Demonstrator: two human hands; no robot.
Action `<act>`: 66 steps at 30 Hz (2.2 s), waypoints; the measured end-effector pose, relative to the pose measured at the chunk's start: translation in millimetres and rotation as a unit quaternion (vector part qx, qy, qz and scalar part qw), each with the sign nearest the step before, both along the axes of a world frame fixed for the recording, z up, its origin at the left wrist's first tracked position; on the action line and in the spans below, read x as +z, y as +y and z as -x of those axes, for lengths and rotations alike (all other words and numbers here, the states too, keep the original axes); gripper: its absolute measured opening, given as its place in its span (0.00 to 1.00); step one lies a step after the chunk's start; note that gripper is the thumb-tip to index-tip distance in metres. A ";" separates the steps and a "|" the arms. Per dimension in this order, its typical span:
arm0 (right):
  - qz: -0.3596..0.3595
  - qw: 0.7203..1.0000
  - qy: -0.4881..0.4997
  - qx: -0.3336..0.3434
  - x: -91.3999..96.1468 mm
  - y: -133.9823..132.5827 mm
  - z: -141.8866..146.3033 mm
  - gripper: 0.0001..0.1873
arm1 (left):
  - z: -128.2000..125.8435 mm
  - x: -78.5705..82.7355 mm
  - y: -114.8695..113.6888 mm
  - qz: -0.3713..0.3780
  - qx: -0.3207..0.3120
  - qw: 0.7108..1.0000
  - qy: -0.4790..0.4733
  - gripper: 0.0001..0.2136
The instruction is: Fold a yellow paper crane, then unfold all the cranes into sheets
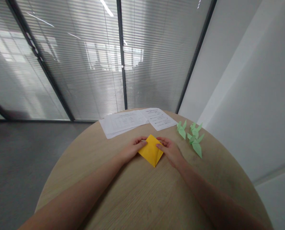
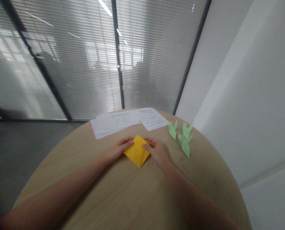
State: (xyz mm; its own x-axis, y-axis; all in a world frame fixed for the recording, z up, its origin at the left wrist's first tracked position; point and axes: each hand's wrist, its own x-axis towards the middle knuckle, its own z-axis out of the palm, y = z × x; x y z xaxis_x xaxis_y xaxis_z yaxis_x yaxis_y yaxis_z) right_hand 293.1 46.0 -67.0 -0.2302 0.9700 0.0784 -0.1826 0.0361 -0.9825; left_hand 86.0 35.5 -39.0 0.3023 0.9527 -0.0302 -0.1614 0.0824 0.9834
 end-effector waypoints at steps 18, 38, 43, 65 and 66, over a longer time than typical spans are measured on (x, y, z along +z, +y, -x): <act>0.006 0.994 -0.012 -0.107 -6.9 7.6 0.5 0.19 | 8.4 0.8 3.0 0.012 0.013 0.999 -0.042 0.16; -0.028 0.997 -0.011 -0.072 -6.1 4.5 1.9 0.15 | -0.9 -4.5 3.4 -0.040 0.062 0.997 -0.014 0.21; 0.003 0.999 0.006 -0.038 -6.3 3.6 2.1 0.21 | -2.1 -7.1 4.3 -0.060 0.065 0.996 0.021 0.19; -0.018 0.998 -0.066 -0.017 1.0 -4.6 2.8 0.14 | -3.1 -5.0 -1.1 -0.108 0.097 0.978 0.149 0.20; -0.015 0.998 -0.064 -0.018 1.1 -4.5 2.9 0.14 | -2.7 -3.9 -1.6 -0.097 0.096 0.984 0.115 0.19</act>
State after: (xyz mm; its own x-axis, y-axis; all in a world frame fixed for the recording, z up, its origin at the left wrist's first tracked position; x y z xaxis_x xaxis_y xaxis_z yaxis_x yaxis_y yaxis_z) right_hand 290.2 41.5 -65.9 -0.2061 0.9752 0.0804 -0.0528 0.0709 -0.9961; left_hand 88.7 33.9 -42.8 0.1220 0.9863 0.1107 0.0736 -0.1202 0.9900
